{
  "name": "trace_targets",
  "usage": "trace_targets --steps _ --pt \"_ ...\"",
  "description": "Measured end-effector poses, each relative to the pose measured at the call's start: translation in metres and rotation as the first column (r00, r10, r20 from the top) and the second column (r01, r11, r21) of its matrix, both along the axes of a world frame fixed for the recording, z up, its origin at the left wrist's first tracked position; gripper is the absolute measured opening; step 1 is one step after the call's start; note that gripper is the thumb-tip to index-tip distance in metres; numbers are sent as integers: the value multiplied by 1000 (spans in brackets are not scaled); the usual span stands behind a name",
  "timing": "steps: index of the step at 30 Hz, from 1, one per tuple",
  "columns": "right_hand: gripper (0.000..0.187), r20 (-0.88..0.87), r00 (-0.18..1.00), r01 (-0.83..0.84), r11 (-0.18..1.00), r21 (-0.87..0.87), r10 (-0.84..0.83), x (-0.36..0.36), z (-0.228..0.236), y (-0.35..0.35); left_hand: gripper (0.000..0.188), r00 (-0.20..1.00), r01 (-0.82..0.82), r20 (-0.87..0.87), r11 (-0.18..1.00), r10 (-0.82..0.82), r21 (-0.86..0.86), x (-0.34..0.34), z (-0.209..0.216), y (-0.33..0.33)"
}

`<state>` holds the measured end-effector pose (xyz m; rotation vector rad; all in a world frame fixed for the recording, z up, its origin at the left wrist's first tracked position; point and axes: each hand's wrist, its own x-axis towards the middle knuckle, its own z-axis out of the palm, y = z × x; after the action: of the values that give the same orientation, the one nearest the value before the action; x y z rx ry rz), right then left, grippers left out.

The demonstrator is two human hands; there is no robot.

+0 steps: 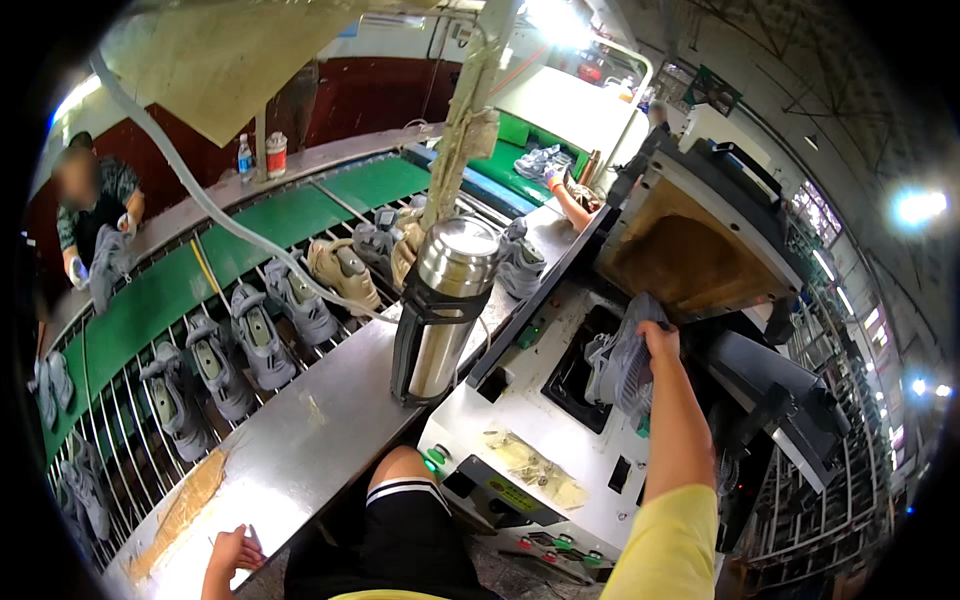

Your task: The person takes shoes from a conveyor belt, places them into a sole-attaching machine one at a time, and returns the shoes to the belt.

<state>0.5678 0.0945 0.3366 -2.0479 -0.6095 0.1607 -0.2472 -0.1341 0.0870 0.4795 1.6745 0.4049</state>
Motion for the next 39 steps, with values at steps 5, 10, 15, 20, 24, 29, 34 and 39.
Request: trace_targets --steps 5,10,15,20,24,29,34,39 --pt "88 94 990 139 871 -472 -107 1 -43 48 80 998 -20 -54 985 11 -169 -22 -18 0" --pt "89 218 973 197 744 -638 -71 -61 -41 40 80 972 -145 -197 985 125 -92 -5 -4 -3" --pt "68 365 924 115 828 -549 113 -112 -33 -10 76 957 -166 -243 986 159 -10 3 -1 -5" --pt "43 580 763 -227 958 -173 285 -106 -74 -111 44 945 -89 -290 972 151 217 28 -3 -6" --pt "37 771 628 -105 993 -52 107 -49 -81 -214 22 988 -155 63 912 142 380 123 13 15" --pt "64 738 663 464 843 -271 -127 57 -54 -295 63 746 -161 654 917 -129 365 296 37 65" --pt "82 102 995 43 906 -421 0 129 -10 -299 65 667 -116 709 909 -228 401 372 42 88" --pt "78 100 995 76 821 -566 -23 170 -12 -277 40 795 -70 581 927 -172 369 274 35 69"
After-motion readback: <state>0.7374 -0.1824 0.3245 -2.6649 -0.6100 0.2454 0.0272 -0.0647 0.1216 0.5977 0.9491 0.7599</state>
